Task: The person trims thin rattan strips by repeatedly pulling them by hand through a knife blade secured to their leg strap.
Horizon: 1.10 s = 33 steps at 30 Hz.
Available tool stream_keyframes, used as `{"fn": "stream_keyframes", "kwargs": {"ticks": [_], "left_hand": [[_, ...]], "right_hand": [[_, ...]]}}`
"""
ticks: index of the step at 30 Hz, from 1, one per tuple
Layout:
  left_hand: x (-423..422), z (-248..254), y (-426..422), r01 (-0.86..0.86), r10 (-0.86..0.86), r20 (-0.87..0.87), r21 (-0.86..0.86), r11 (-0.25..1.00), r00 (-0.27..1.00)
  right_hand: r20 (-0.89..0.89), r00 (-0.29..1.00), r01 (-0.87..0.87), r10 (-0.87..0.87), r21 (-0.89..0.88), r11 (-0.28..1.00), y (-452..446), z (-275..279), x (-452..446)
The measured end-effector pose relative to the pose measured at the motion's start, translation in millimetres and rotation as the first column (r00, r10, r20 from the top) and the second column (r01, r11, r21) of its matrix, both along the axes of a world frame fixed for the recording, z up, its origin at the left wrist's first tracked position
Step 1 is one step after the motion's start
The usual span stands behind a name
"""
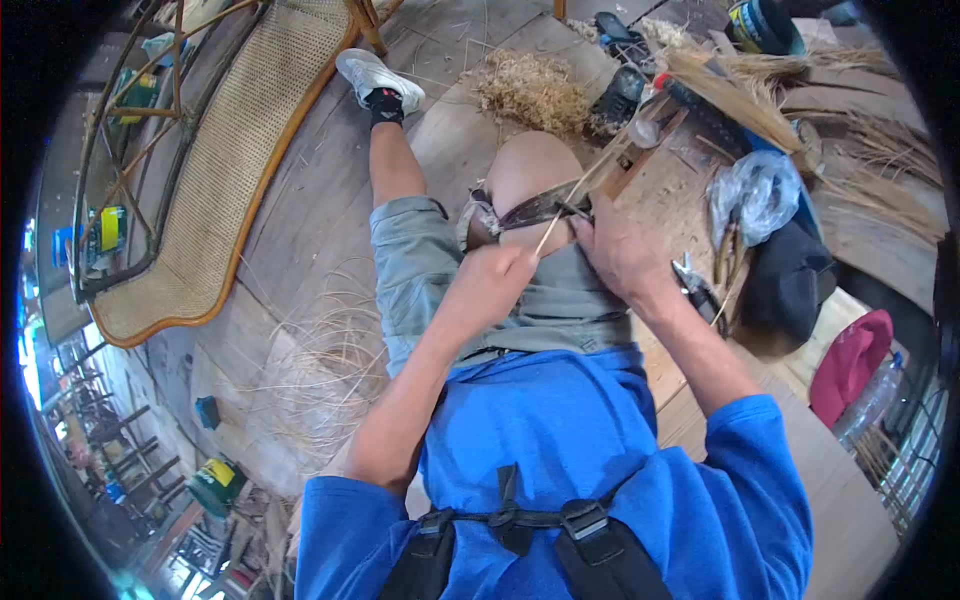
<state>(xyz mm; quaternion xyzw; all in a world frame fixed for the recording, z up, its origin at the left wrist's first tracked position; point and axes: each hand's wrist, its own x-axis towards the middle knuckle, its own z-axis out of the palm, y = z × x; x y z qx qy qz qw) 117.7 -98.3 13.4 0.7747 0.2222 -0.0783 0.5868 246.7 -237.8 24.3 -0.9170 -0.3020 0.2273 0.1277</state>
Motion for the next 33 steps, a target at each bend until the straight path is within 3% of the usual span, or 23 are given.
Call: {"fn": "stream_keyframes", "kwargs": {"ticks": [3, 5, 7, 12, 15, 17, 19, 21, 24, 28, 30, 33], "left_hand": [[-91.9, 22.6, 24.1, 0.067, -0.082, -0.213, -0.077, 0.995, 0.974], [-149.4, 52.5, 32.7, 0.028, -0.083, -0.443, -0.129, 0.991, 0.893], [-224.8, 60.1, 38.5, 0.056, -0.092, -0.537, -0.082, 0.995, 0.838], [-303.7, 69.8, 28.4, 0.28, -0.148, -0.841, 0.005, 0.96, 0.521], [-267.2, 60.4, 43.4, 0.323, -0.113, -0.566, 0.287, 0.902, 0.817], [-207.4, 51.1, 41.1, 0.111, 0.075, -0.199, 0.78, 0.616, 0.977], [-159.3, 17.4, 35.3, -0.101, 0.116, 0.018, 0.634, 0.767, 0.993], [-117.1, -9.5, 20.7, -0.12, 0.15, -0.01, 0.55, 0.826, 0.989], [-85.5, 1.9, 5.2, -0.145, 0.263, -0.262, 0.395, 0.907, 0.929], [-67.1, 8.1, 2.2, -0.379, 0.384, 0.028, 0.25, 0.891, 0.923], [-41.0, 18.9, 1.7, -0.41, 0.389, 0.148, 0.164, 0.897, 0.909], [4.4, 34.3, -7.6, -0.245, 0.236, 0.065, 0.246, 0.938, 0.97]], "right_hand": [[0.003, 1.0, 0.005, -0.005, -0.013, 1.0, 3.8, 3.0, -1.2], [-0.006, 1.0, -0.004, 0.004, -0.01, 1.0, 6.0, 4.7, -4.3], [0.011, 1.0, -0.025, 0.025, 0.051, 0.998, 4.1, 1.2, -3.6], [-0.046, 0.998, 0.048, -0.044, 0.085, 0.995, 4.5, -12.7, 4.3], [-0.021, 0.999, 0.049, -0.048, 0.097, 0.994, -0.7, -5.1, -6.6], [-0.021, 0.999, 0.048, -0.047, 0.086, 0.995, 4.6, 0.1, -7.0], [-0.056, 0.997, 0.056, -0.054, 0.04, 0.998, 7.2, 6.5, -7.0], [-0.076, 0.994, 0.08, -0.075, 0.067, 0.995, 6.2, 7.8, -7.6], [-0.069, 0.994, 0.095, -0.088, 0.113, 0.989, 0.4, -2.0, -4.7], [-0.179, 0.977, 0.159, -0.117, 0.245, 0.956, -17.2, -4.9, 11.1], [-0.221, 0.965, 0.21, -0.138, 0.343, 0.916, -25.3, -17.8, 22.4], [-0.149, 0.982, 0.165, -0.117, 0.371, 0.914, -23.0, -8.3, 21.9]]}}
